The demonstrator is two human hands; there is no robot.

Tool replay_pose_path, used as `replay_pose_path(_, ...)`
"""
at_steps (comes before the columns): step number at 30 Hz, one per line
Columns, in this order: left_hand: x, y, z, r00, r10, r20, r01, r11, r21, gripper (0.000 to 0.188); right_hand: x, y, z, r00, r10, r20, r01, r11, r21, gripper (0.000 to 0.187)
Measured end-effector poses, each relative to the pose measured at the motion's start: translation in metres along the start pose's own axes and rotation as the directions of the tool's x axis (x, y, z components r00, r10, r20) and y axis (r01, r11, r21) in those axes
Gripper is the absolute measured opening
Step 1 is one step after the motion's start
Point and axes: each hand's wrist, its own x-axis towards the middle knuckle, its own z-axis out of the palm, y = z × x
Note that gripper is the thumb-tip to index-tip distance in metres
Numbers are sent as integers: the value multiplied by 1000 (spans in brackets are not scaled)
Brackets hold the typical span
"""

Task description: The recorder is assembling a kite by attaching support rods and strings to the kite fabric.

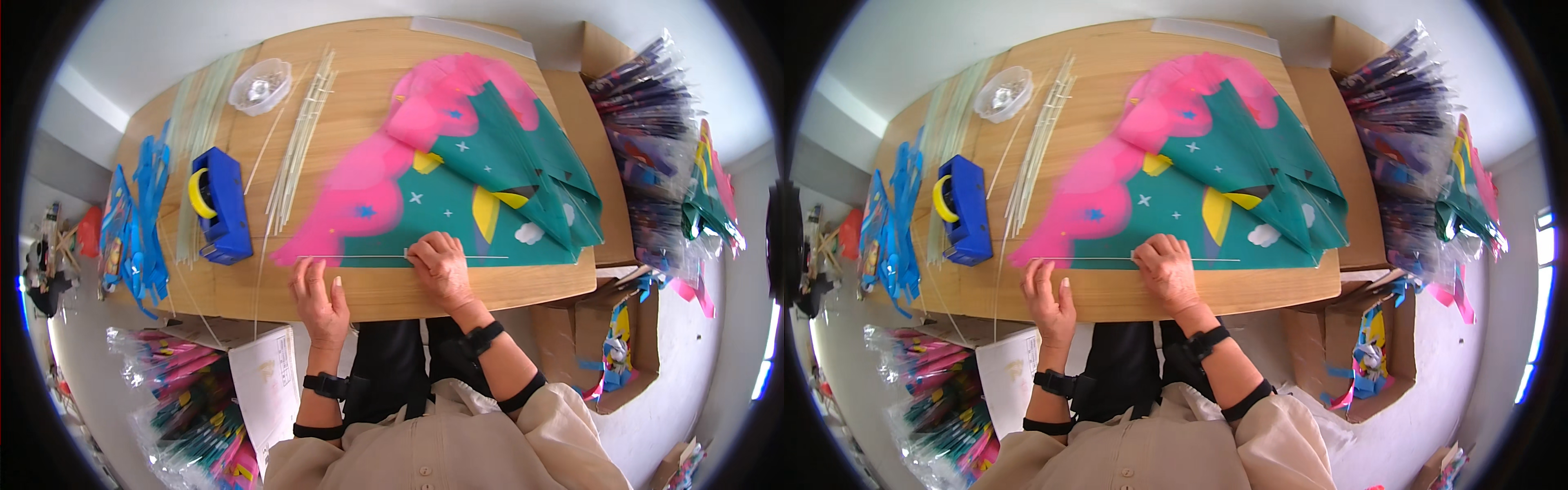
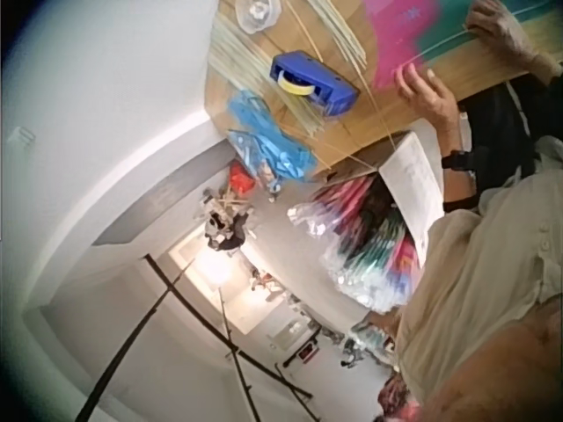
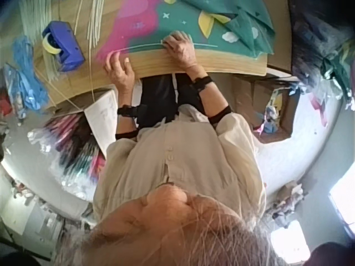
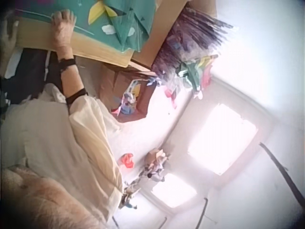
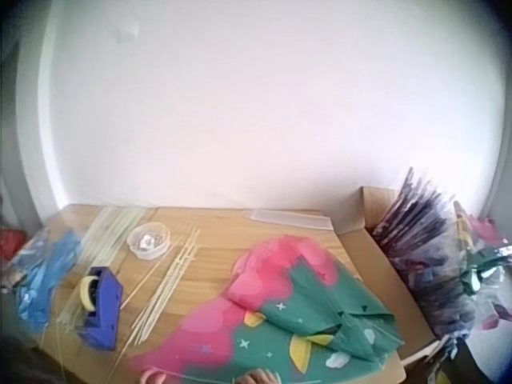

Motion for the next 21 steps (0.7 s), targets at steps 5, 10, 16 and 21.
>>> replay_pose_path(5, 6, -44, -50, 980, -150, -127, 176, 957, 229, 34, -1, -2, -5, 996, -31, -84, 37, 997, 64, 19)
replay_pose_path(10, -12, -95, -86, 880, -470, 63, 404, 813, 418, 18, -1, -35, -13, 992, -72, -103, 84, 990, 113, 18)
replay_pose_path(16, -13, -99, -85, 837, -509, 200, 383, 807, 448, 13, -11, -97, 33, 961, 35, 274, -168, 863, 477, 5)
replay_pose_path(21, -40, -73, -94, 777, -555, 297, 588, 808, -28, 16, -6, -150, 94, 662, 208, 720, -690, 546, 476, 17)
